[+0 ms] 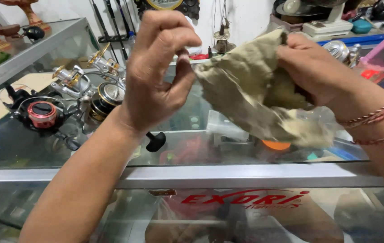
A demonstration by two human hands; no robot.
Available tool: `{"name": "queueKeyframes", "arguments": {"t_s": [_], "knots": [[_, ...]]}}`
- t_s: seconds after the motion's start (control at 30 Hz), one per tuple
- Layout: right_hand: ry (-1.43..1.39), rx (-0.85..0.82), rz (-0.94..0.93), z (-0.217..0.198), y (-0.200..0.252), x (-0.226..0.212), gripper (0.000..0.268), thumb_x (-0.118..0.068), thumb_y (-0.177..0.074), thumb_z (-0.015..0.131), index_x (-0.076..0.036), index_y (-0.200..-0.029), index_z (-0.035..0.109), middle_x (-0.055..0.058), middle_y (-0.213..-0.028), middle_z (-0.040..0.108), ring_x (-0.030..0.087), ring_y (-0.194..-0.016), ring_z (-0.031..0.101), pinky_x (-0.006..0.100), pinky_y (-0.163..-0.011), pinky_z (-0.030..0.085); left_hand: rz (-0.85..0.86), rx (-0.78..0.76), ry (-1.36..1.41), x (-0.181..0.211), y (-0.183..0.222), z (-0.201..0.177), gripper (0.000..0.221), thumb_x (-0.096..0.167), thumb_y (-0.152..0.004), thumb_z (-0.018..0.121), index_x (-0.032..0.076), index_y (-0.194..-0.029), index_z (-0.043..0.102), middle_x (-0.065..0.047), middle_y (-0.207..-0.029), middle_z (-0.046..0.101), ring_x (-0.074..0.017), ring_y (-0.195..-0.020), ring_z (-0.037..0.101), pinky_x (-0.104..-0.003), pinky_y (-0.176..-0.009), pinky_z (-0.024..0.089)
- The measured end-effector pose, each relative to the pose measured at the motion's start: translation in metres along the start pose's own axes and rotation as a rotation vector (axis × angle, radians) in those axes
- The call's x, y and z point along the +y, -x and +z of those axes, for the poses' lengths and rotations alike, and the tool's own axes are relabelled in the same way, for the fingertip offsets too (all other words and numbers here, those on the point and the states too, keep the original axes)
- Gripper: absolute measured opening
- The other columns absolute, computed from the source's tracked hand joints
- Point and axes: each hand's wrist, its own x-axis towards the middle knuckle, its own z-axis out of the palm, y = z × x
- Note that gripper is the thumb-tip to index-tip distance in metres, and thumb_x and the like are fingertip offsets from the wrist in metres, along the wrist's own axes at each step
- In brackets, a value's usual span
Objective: Disassembling, cleaning, and reassembling fishing reels on a glass display counter.
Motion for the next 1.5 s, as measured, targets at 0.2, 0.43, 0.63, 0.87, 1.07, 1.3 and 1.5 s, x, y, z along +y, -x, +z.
{"name": "queueKeyframes", "arguments": {"t_s": [0.2,0.43,0.63,0.87,1.07,1.3,1.5], "knots": [[0.125,0.200,-0.238,0.005,0.005,0.003,0.013,-0.007,-0.092,0.071,-0.007,-0.105,0.070,0.004,-0.091,0.070,0.011,-0.079,0.066,0.027,-0.064,0.058,0.015,0.041,-0.360,0.009,0.000,-0.069,0.020,-0.023,-0.100,0.058,-0.008,-0.115,0.059,-0.024,-0.110,0.062,-0.0355,-0.101,0.062,-0.042,-0.082,0.060],[0.950,-0.196,-0.191,0.017,-0.001,0.016,0.056,-0.011,-0.076,0.074,-0.018,-0.131,0.063,0.003,-0.120,0.068,0.023,-0.107,0.067,0.035,-0.088,0.049,-0.818,-0.350,-0.439,0.053,0.022,-0.123,0.070,0.042,-0.090,0.065,0.001,-0.143,0.045,-0.022,-0.141,0.046,-0.0376,-0.122,0.051,-0.050,-0.089,0.049],[1.002,-0.490,-0.083,0.018,0.008,0.006,0.069,-0.051,-0.082,0.070,-0.025,-0.145,0.059,-0.004,-0.127,0.062,0.018,-0.111,0.066,0.035,-0.096,0.049,-1.317,-0.427,-0.363,0.054,0.040,-0.115,0.099,0.034,-0.074,0.082,0.016,-0.156,0.027,-0.013,-0.154,0.047,-0.0300,-0.141,0.044,-0.047,-0.112,0.033],[0.860,-0.440,0.107,0.020,0.014,-0.007,0.084,-0.069,-0.072,0.038,-0.026,-0.135,0.074,-0.005,-0.124,0.076,0.015,-0.094,0.074,0.033,-0.083,0.055,-1.442,-0.376,-0.309,0.040,0.059,-0.111,0.083,0.029,-0.073,0.084,0.019,-0.145,0.045,-0.007,-0.148,0.053,-0.0224,-0.133,0.052,-0.037,-0.109,0.038],[0.905,-0.213,0.045,0.033,0.013,-0.003,0.045,-0.056,-0.088,0.058,-0.016,-0.097,0.076,-0.001,-0.087,0.072,0.014,-0.078,0.061,0.030,-0.073,0.045,-1.398,-0.201,-0.110,0.022,0.085,-0.108,0.071,0.010,-0.066,0.089,0.012,-0.132,0.063,-0.002,-0.112,0.076,-0.0094,-0.099,0.069,-0.023,-0.095,0.051],[0.888,-0.295,-0.067,0.040,0.009,0.010,0.074,-0.066,-0.078,0.057,-0.022,-0.137,0.062,-0.004,-0.131,0.066,0.014,-0.117,0.062,0.033,-0.098,0.047,-1.380,-0.186,-0.129,0.033,0.071,-0.109,0.070,0.011,-0.069,0.086,0.009,-0.135,0.061,-0.006,-0.121,0.074,-0.0150,-0.108,0.071,-0.028,-0.101,0.052],[0.909,-0.340,-0.070,0.039,0.012,0.009,0.080,-0.068,-0.080,0.053,-0.027,-0.149,0.056,0.000,-0.127,0.062,0.019,-0.118,0.065,0.033,-0.105,0.043,-1.331,-0.204,-0.170,0.041,0.054,-0.114,0.068,0.012,-0.067,0.086,0.012,-0.131,0.066,-0.003,-0.112,0.076,-0.0124,-0.101,0.070,-0.026,-0.093,0.049]]}}
